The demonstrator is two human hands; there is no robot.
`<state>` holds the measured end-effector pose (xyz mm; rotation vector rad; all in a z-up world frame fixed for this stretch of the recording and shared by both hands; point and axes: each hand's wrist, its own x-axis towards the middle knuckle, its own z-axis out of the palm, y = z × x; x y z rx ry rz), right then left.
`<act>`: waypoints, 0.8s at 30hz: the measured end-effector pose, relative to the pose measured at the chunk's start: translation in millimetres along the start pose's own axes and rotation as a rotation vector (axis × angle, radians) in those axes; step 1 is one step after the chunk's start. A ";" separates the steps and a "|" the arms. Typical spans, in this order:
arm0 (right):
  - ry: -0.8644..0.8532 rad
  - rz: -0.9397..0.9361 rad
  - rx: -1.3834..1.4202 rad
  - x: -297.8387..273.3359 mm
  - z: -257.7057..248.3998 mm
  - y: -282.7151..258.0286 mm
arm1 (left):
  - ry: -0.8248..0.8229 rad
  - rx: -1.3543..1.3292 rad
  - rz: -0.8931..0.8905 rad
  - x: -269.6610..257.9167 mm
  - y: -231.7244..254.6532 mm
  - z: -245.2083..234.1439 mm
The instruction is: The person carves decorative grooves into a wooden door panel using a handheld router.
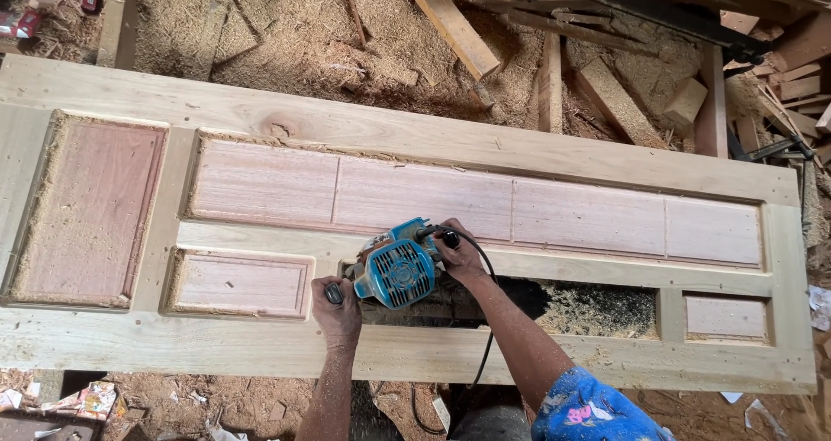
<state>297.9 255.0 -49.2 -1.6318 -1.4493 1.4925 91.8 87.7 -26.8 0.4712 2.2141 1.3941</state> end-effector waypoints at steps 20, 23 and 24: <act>0.112 -0.079 -0.071 -8.0 -91.8 58.9 | -0.141 0.018 0.027 -34.7 26.5 44.2; 0.134 -0.072 -0.061 -13.9 -100.1 53.5 | -0.157 0.018 0.048 -40.8 26.6 52.0; 0.141 -0.063 -0.035 -17.4 -102.9 50.6 | -0.166 0.013 0.060 -43.1 29.1 54.3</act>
